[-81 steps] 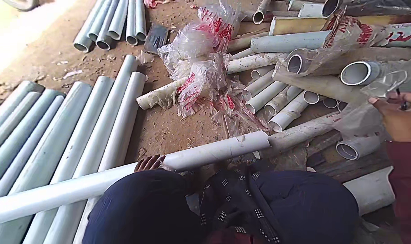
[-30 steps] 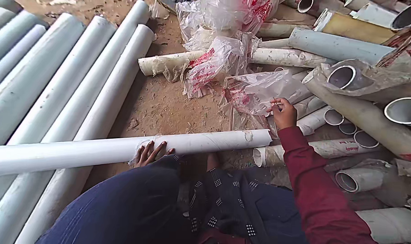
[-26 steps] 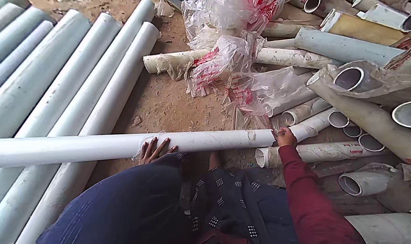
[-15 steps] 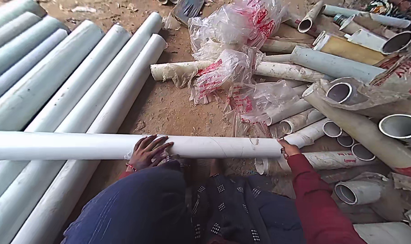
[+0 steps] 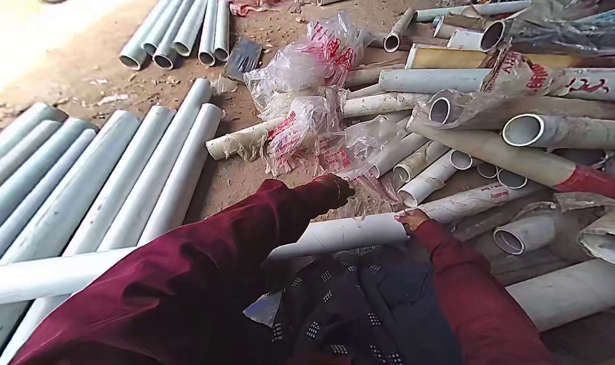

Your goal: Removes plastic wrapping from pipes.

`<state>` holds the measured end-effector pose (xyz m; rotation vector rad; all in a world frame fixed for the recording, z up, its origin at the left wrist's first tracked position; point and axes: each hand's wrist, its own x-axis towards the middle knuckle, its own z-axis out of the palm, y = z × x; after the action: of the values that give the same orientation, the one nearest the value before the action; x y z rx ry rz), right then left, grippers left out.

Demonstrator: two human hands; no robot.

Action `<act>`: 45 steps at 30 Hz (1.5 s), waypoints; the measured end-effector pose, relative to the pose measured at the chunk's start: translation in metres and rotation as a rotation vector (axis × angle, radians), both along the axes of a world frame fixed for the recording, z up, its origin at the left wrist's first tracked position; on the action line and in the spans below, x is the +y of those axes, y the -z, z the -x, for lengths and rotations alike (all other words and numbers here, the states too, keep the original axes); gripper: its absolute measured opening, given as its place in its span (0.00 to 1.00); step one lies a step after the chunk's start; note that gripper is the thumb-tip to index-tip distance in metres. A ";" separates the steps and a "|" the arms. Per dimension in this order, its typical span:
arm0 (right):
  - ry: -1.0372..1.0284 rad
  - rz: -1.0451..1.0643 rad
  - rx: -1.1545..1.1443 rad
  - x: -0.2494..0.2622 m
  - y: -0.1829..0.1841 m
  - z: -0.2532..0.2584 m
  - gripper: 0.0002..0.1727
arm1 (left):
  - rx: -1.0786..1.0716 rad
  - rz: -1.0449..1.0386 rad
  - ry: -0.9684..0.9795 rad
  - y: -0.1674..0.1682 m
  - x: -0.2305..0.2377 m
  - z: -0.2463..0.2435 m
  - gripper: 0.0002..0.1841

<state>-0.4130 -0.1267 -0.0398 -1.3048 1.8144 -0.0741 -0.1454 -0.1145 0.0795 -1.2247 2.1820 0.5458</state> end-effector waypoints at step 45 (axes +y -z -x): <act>-0.429 -0.162 0.297 -0.032 -0.006 0.003 0.25 | 0.832 0.448 -0.125 0.190 0.044 0.030 0.31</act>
<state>-0.4161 -0.1592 -0.0334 -1.6195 1.6942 0.5132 -0.1757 -0.0701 -0.1101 -1.5585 3.0588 0.7369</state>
